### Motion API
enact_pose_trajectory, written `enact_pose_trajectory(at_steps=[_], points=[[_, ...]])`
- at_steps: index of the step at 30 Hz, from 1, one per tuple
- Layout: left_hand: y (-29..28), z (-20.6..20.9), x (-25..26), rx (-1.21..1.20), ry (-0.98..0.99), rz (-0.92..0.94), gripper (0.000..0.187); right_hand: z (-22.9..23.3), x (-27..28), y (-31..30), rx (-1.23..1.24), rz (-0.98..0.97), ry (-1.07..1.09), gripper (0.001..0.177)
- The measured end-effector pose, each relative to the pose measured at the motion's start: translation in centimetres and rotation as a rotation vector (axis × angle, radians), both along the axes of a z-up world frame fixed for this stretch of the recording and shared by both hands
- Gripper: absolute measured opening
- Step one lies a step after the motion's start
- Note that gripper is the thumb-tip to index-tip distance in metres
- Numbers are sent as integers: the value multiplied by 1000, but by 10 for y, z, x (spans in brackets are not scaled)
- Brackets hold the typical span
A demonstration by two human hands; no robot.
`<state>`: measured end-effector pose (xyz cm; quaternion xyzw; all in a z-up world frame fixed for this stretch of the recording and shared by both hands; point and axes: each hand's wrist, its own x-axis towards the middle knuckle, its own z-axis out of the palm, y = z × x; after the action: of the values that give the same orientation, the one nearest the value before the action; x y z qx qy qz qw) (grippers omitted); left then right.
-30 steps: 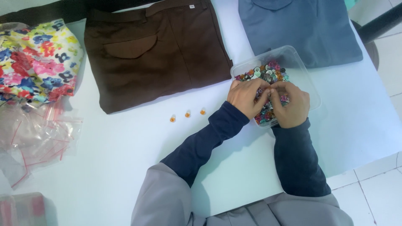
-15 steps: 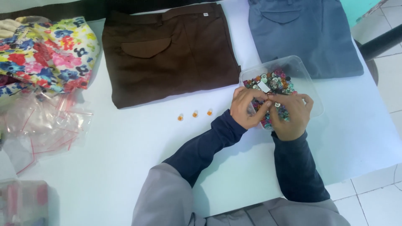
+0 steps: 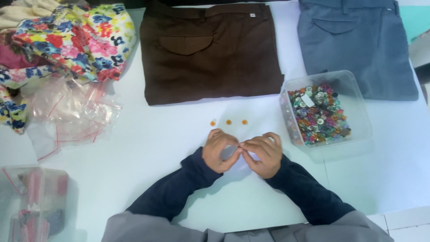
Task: The person is picking small, colorful buttons from a plastic container and placing them into small, clear zip-lock bags, then sealing the bags.
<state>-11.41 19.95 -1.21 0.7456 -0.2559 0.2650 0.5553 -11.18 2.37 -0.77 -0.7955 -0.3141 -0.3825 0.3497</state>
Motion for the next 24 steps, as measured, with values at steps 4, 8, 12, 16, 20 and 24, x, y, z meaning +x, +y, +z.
enact_pose_trajectory(at_steps=[4,8,12,16,20,24], points=[[37,-10,-5,41,93,80,11,-12,14,35,-24,73,39,11],[59,-15,5,108,130,239,11,-18,37,66,-40,85,20,10],[70,-18,16,123,270,323,10,-10,50,76,-128,63,101,19],[88,-22,24,269,347,414,12,-10,49,61,-230,3,210,28],[98,-25,28,526,430,452,15,-14,49,57,-313,-38,345,27],[96,-19,27,647,370,504,16,-9,51,59,-378,-35,418,30]])
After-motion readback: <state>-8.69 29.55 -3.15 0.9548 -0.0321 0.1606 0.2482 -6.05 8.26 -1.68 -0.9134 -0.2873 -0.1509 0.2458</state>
